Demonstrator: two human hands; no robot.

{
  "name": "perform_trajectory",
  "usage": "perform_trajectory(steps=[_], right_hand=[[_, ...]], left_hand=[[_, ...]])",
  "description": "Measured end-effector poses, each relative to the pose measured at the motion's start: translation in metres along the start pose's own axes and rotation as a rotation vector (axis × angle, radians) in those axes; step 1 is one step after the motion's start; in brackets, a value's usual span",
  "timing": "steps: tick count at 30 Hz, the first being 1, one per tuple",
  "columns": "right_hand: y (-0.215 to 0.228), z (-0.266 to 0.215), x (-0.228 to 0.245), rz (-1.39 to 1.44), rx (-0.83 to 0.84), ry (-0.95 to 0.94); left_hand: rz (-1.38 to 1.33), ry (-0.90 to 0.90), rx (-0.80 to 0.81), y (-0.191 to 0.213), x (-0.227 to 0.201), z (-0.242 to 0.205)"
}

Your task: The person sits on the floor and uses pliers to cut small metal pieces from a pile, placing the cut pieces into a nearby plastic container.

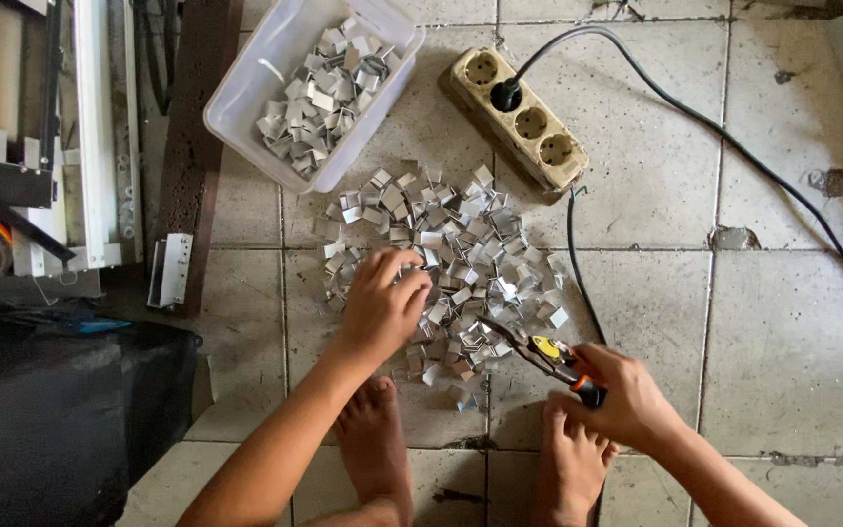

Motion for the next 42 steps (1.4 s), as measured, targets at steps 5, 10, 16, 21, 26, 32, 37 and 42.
perform_trajectory(steps=[5, 10, 16, 21, 26, 32, 37, 42], right_hand=[[0.021, 0.001, 0.02, -0.122, -0.218, 0.289], [0.022, 0.006, 0.017, -0.253, -0.357, 0.339], [0.032, 0.01, 0.019, -0.355, -0.394, 0.407], [0.041, 0.008, 0.03, -0.452, -0.434, 0.491], [0.038, 0.019, 0.02, -0.357, -0.505, 0.626], [0.048, 0.014, 0.041, -0.253, -0.524, 0.675], [0.047, 0.012, 0.047, -0.29, -0.444, 0.636], [0.03, 0.022, 0.022, -0.349, -0.384, 0.581]], left_hand=[[-0.418, 0.024, 0.049, 0.038, -0.038, -0.017], [-0.468, 0.055, -0.056, 0.043, -0.055, -0.028], [-0.451, -0.029, -0.112, 0.086, -0.071, -0.006], [-0.514, -0.062, -0.119, 0.089, -0.079, -0.012], [-0.542, -0.083, -0.156, 0.095, -0.087, -0.008], [-0.527, -0.119, -0.161, 0.099, -0.088, -0.002], [-0.52, -0.132, -0.224, 0.099, -0.089, -0.004], [-0.492, -0.198, -0.202, 0.108, -0.093, 0.0]])
Point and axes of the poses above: each hand's wrist, its own z-axis towards the middle knuckle, its own y-axis out of the back of the hand, x = y × z, the point moved 5 cm from there along z, towards the middle knuckle, and after that the axes turned 5 degrees about z, right-handed, at the moved point
